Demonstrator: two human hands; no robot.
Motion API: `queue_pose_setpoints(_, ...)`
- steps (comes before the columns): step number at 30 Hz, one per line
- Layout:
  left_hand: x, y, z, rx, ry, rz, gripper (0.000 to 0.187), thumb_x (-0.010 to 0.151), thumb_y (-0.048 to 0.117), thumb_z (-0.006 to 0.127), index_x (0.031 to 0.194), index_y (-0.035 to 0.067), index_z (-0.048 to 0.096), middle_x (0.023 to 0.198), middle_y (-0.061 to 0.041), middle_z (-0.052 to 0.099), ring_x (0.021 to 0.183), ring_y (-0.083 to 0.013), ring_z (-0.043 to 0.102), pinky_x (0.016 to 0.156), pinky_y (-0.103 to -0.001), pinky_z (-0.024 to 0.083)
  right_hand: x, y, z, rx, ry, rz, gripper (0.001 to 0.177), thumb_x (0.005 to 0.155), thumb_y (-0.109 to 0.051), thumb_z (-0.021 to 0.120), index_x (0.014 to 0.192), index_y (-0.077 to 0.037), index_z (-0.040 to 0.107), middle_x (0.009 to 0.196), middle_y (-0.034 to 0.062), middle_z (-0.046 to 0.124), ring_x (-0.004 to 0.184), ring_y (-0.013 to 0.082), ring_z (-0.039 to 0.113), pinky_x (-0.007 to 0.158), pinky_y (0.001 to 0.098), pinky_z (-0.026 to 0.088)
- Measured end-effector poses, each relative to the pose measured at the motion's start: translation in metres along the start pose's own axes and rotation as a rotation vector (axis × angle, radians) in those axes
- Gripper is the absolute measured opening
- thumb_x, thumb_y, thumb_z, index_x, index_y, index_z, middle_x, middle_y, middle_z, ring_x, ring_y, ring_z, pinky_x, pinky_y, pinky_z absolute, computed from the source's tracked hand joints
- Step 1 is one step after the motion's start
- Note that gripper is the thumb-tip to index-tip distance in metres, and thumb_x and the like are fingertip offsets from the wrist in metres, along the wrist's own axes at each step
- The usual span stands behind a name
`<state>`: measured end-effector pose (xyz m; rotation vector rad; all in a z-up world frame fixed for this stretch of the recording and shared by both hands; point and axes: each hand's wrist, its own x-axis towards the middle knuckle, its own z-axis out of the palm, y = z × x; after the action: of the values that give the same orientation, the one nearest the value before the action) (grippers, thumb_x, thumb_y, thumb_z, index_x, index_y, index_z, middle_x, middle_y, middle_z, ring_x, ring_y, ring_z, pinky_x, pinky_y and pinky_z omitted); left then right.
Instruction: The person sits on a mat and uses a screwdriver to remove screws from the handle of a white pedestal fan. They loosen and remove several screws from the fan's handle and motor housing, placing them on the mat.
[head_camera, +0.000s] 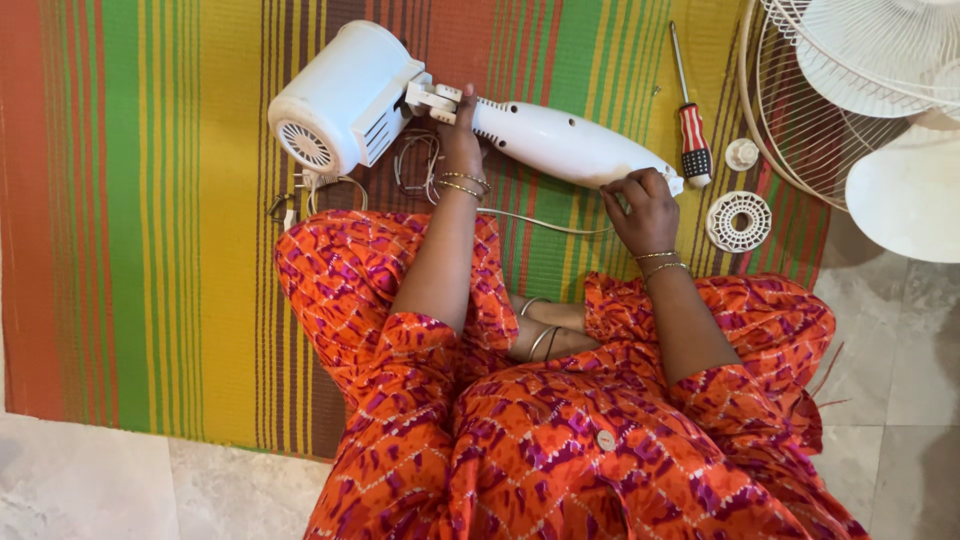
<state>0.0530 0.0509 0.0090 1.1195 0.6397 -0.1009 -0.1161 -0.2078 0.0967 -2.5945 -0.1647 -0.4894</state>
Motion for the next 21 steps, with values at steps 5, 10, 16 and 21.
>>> queue_pose_setpoints(5,0.018,-0.023,0.002,-0.169,-0.024,0.323,0.090,0.083,0.037,0.085,0.148,-0.005,0.040,0.128,-0.008,0.057,0.115,-0.0196,0.055,0.101,-0.036,0.044,0.005,-0.002,-0.002,-0.013,-0.021,0.009,0.015,0.087,-0.016,0.087,0.092,-0.013,0.073,0.097,0.0052,0.060,0.091,0.0256,0.065,0.074,0.0399,0.054)
queue_pose_setpoints(10,0.020,-0.023,-0.001,-0.109,-0.051,0.320,0.093,0.084,0.038,0.084,0.150,-0.006,0.035,0.129,-0.012,0.056,0.115,-0.0216,0.055,0.102,-0.039,0.044,0.006,-0.005,-0.007,-0.078,-0.033,-0.060,0.015,0.089,-0.015,0.085,0.091,-0.011,0.071,0.095,0.0053,0.063,0.086,0.0249,0.065,0.071,0.0394,0.054)
queue_pose_setpoints(16,0.023,-0.022,-0.005,-0.008,-0.052,0.274,0.100,0.081,0.045,0.084,0.153,-0.005,0.034,0.138,-0.017,0.054,0.124,-0.0261,0.054,0.108,-0.041,0.043,0.003,0.037,-0.022,-0.012,0.236,0.249,0.016,0.102,-0.006,0.075,0.114,-0.009,0.065,0.104,0.0079,0.064,0.093,0.0259,0.065,0.082,0.0400,0.056)
queue_pose_setpoints(21,0.033,-0.029,-0.005,-0.105,-0.098,0.317,0.102,0.080,0.044,0.088,0.152,-0.005,0.035,0.144,-0.017,0.052,0.129,-0.0262,0.053,0.111,-0.041,0.043,-0.009,0.090,-0.025,-0.139,0.170,0.308,0.036,0.085,-0.004,0.080,0.118,-0.005,0.064,0.119,0.0199,0.056,0.110,0.0392,0.057,0.094,0.0489,0.051)
